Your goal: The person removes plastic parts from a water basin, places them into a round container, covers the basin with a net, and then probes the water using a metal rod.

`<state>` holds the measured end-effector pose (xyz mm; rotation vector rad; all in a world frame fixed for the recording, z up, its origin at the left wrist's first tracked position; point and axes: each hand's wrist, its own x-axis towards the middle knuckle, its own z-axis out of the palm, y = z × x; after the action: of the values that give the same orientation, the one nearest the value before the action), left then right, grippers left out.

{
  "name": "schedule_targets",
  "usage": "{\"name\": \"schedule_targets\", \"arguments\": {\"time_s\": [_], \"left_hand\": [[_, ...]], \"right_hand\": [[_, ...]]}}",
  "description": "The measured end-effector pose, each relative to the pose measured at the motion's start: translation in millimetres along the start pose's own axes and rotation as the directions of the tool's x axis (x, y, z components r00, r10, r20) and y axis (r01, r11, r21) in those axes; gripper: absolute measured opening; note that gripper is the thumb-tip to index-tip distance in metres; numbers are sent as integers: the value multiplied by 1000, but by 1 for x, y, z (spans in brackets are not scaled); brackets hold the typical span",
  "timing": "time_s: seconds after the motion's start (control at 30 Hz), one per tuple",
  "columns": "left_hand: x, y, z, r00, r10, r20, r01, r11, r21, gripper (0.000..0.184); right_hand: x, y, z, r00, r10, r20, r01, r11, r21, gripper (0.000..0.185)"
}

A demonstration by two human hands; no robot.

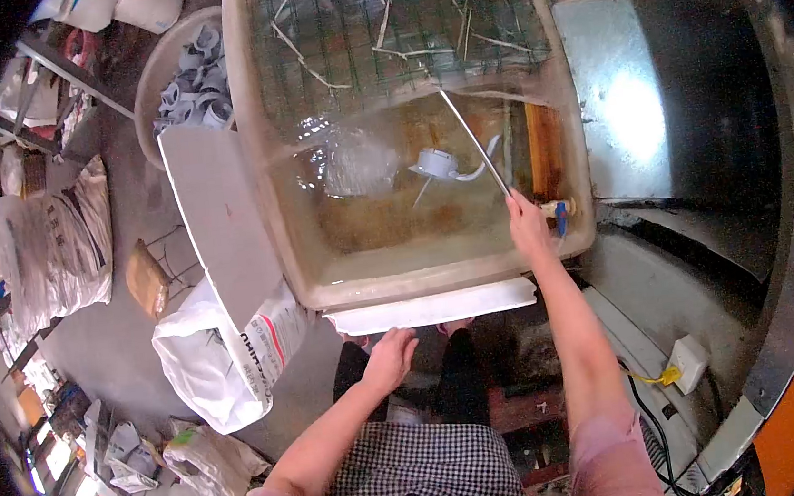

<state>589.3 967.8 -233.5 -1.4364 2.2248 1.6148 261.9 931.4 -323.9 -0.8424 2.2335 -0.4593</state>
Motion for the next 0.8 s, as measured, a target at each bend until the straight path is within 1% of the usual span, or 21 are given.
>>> {"name": "schedule_targets", "arguments": {"time_s": [0.03, 0.1, 0.13, 0.17, 0.2, 0.23, 0.27, 0.3, 0.33, 0.37, 0.4, 0.43, 0.47, 0.53, 0.57, 0.63, 0.67, 0.7, 0.73, 0.77, 0.8], "left_hand": [[10, 1, 3, 1000, 9, -12, -9, 1000, -4, 16], [36, -1, 10, 998, 44, -47, -45, 999, -20, 18], [53, -9, 14, 994, 81, -71, -75, 994, 77, 22], [73, -11, 14, 998, 21, -56, -15, 995, 103, 25], [94, -13, 11, 998, -41, -44, 47, 990, 129, 29], [114, -13, 7, 998, -59, -33, 64, 979, 194, 35], [136, -13, 1, 997, -73, -25, 77, 963, 259, 40], [157, -18, 0, 998, -58, -25, 63, 943, 328, 41], [174, -23, 1, 999, -46, -22, 51, 917, 395, 42], [190, -21, 0, 999, -45, -19, 49, 920, 389, 42], [208, -17, 0, 999, -38, 17, 25, 872, 488, 50], [222, -11, -1, 998, -38, 53, 0, 813, 583, 59], [234, -6, 0, 998, -39, 58, -2, 813, 582, 59], [263, 3, 5, 993, -5, 119, -82, 699, 710, 64], [279, -2, 12, 992, -5, 125, -86, 702, 707, 64], [306, -17, 30, 977, 215, -3, -139, 641, 755, 70], [317, -23, 35, 978, 207, 2, -137, 642, 754, 70], [324, -20, 36, 974, 223, 42, -170, 593, 787, 71], [331, -19, 39, 967, 239, 86, -206, 541, 815, 73], [338, -22, 44, 968, 233, 95, -210, 543, 813, 73], [344, -27, 49, 967, 239, 93, -199, 469, 860, 65]], "right_hand": [[3, 0, 6, 1000, -30, -8, 31, 999, 11, 33], [-7, 3, 13, 999, 18, 30, -17, 999, -41, 32], [-21, 7, 14, 1000, 2, 22, -2, 1000, 20, 32], [-37, 12, 15, 1000, -14, 13, 13, 997, 82, 32], [-58, 21, 12, 1000, 7, 15, -8, 994, 108, 32], [-84, 30, 7, 999, 27, 17, -29, 991, 133, 32], [-112, 27, -7, 995, 94, 42, -98, 990, 105, 32], [-139, 25, -20, 985, 160, 64, -165, 983, 75, 33], [-167, 38, -27, 989, 142, 48, -145, 987, 68, 34], [-187, 50, -33, 992, 125, 32, -127, 990, 61, 34], [-195, 52, -38, 992, 126, 27, -127, 990, 57, 34], [-201, 50, -44, 983, 179, 41, -181, 982, 52, 35], [-205, 49, -48, 971, 234, 56, -237, 970, 47, 35], [-177, 44, -47, 960, 278, 44, -279, 960, 9, 34], [-159, 44, -44, 948, 317, 37, -316, 948, -32, 33], [-131, 64, -24, 954, 299, 31, -298, 953, -48, 34], [-116, 74, -12, 978, 210, -17, -210, 978, 7, 34], [-103, 82, -2, 990, 124, -68, -121, 991, 58, 34], [-91, 79, 3, 989, 136, -60, -132, 990, 57, 34], [-78, 68, 4, 988, 149, -46, -145, 986, 81, 34], [-65, 63, 10, 986, 162, -32, -157, 982, 106, 34]]}}
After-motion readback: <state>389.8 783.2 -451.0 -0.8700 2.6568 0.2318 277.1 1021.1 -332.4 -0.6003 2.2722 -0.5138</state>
